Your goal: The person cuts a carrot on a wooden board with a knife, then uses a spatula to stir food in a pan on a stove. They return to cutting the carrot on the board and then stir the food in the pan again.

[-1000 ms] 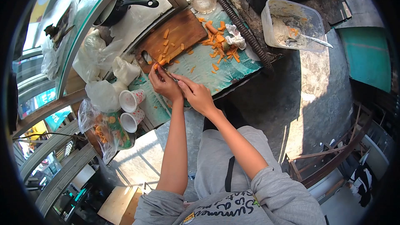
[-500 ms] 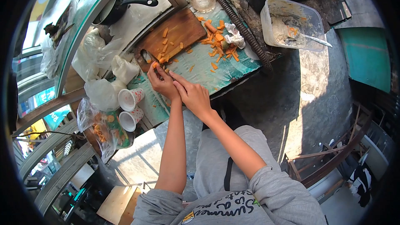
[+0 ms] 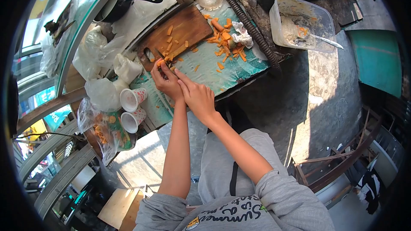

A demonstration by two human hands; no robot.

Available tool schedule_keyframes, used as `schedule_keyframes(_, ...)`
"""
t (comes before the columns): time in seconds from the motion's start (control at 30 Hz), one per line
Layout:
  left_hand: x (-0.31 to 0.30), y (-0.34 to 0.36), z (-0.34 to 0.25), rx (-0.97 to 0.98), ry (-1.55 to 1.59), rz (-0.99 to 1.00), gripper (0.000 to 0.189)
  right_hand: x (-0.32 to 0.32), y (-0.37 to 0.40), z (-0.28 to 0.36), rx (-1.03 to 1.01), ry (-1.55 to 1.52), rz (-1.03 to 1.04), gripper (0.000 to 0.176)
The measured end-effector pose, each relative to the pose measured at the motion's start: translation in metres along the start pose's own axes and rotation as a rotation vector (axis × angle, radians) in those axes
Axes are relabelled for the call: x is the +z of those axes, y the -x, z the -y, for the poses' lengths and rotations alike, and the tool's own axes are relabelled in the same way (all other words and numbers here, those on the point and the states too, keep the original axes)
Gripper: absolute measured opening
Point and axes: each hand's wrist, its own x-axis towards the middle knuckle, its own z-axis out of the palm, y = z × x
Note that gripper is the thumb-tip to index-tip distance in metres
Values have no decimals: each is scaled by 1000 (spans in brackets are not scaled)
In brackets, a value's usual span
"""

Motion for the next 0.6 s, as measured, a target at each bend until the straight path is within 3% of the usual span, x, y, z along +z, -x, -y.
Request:
schedule_keyframes(0.1,-2,-1,-7,-122,60,50,18,3,-2,-4,-4,-5,-14,35)
schedule_keyframes(0.23,1,0,-2,73,26,-36,18,-2,-4,-4,51,-16,23,35)
schedule_keyframes(0.3,-1,0,-7,-76,36,14,20,-3,-2,-4,49,-25,7,35)
schedule_keyframes(0.5,0,1,-4,-109,-4,41,19,-4,-3,-6,72,-104,18,34)
schedule_keyframes(0.6,4,2,4,-17,-21,-5,20,-10,-3,-1,118,-92,70,34)
